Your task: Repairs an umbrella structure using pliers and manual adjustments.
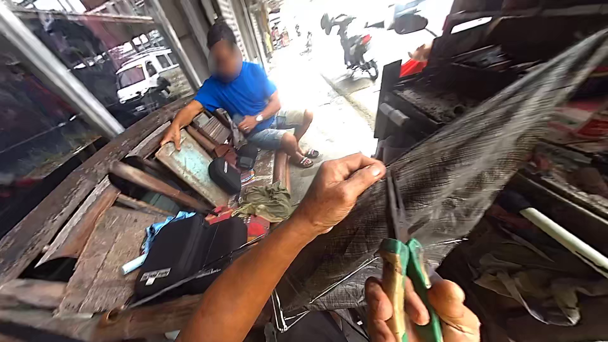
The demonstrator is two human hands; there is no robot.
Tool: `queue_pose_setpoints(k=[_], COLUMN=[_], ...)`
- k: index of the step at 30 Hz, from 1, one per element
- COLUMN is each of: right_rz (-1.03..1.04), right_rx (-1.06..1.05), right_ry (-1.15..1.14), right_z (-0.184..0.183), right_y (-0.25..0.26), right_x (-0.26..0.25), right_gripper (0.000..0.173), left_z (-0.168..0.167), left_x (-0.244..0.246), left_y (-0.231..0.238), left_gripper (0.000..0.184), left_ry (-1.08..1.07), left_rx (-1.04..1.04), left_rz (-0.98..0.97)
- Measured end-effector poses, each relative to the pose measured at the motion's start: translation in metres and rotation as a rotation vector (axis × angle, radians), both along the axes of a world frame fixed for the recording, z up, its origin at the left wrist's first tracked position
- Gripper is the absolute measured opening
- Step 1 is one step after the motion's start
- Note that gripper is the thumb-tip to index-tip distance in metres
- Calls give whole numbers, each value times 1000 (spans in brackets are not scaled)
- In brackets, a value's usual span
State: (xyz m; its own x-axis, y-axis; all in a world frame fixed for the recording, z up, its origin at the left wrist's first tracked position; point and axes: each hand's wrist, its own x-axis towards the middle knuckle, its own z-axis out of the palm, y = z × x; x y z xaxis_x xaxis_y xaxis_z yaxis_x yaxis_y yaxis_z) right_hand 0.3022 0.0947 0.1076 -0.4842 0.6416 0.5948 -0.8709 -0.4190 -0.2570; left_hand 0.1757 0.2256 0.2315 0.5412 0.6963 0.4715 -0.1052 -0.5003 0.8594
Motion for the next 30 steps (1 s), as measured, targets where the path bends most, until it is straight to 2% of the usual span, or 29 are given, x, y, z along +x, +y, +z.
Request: queue_pose_setpoints(k=[5, 12, 30], right_rz=[-22, -8, 5], right_rx=[88, 100, 91], right_ry=[24, 69, 92], right_z=[-3, -1, 0], right_y=[5, 8, 4], right_x=[-3, -9, -16], right_gripper=[46, 41, 46], left_z=[-3, -4, -4], left_x=[0, 0, -4], left_y=[5, 6, 6], left_gripper=[21, 23, 23], left_ry=[-20, -43, -73], left_rx=[-48, -32, -58], left_rz=[-3, -1, 0])
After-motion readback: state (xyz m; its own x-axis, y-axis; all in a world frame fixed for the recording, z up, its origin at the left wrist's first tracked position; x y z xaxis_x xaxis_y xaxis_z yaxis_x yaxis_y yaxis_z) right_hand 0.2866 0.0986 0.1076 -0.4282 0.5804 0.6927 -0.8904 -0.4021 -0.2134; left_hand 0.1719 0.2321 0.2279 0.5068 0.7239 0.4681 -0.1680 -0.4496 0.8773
